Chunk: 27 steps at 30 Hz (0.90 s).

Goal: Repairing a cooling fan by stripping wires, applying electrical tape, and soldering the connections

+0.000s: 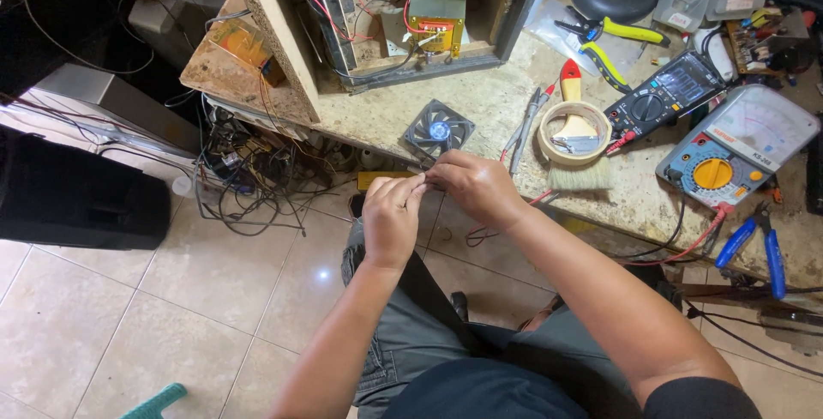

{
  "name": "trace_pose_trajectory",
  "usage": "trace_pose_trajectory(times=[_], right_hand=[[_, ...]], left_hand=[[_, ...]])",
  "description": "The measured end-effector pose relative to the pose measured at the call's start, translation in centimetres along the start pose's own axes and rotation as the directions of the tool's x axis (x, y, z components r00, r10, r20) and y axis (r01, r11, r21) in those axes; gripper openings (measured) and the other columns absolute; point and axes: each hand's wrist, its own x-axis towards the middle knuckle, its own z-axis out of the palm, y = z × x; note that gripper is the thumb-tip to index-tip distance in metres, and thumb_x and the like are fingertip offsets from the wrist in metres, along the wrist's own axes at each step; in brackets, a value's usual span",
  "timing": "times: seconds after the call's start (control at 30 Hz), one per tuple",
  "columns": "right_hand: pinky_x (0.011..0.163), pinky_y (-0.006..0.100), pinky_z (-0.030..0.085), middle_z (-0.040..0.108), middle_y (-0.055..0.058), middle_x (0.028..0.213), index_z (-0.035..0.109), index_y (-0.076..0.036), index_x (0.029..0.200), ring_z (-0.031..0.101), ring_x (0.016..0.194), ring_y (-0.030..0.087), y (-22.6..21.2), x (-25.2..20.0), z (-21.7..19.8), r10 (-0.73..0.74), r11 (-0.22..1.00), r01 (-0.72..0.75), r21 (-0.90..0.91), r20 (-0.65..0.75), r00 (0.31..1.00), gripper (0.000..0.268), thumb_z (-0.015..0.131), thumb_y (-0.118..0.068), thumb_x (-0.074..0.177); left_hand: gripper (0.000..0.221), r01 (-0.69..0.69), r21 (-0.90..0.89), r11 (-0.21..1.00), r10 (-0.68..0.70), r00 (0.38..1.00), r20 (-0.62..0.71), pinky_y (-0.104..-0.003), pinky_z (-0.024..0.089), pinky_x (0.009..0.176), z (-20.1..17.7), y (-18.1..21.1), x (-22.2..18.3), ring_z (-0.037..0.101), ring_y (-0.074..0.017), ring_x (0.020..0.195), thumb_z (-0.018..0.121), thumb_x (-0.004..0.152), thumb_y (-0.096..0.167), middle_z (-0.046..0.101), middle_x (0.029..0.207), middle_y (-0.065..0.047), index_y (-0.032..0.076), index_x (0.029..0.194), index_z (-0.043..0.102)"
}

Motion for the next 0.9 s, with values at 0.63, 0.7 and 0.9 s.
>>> trace_pose_trajectory(times=[0.63,0.7,0.9], right_hand=[[0.073,0.040,0.060,0.071,-0.004,0.098,0.076,-0.022,0.104,0.073,0.084,0.029,1.6,0.0,1.9,0.094,0.995,-0.094,0.017,-0.009,0.996,0.014,0.063,-0.023,0.102],[0.075,0.037,0.059,0.071,-0.004,0.099,0.077,-0.021,0.103,0.073,0.087,0.026,3.2,0.1,2.3,0.129,0.991,-0.128,0.049,-0.019,0.991,0.009,0.069,-0.021,0.100],[0.068,0.033,0.057,0.067,0.005,0.091,0.080,-0.011,0.103,0.070,0.070,0.025,2.7,1.7,1.7,0.178,0.962,-0.153,0.226,-0.095,0.979,0.007,0.082,-0.006,0.097]], left_hand=[[0.008,0.190,-0.028,0.981,-0.182,0.969,0.168,-0.034,0.056,0.086,-1.2,-0.8,0.2,0.071,-0.0203,0.091,0.070,0.100,0.022,0.075,0.094,-0.002,0.016,0.104,0.073],[0.009,0.269,-0.051,0.962,-0.243,0.924,0.294,-0.034,0.057,0.084,-6.4,-0.9,0.6,0.074,-0.0202,0.085,0.070,0.098,0.023,0.076,0.083,0.000,0.019,0.103,0.077],[0.014,0.439,-0.056,0.897,-0.377,0.824,0.422,-0.035,0.053,0.073,-19.2,-2.4,0.0,0.066,-0.0182,0.070,0.068,0.100,0.024,0.074,0.071,-0.005,0.016,0.103,0.079]])
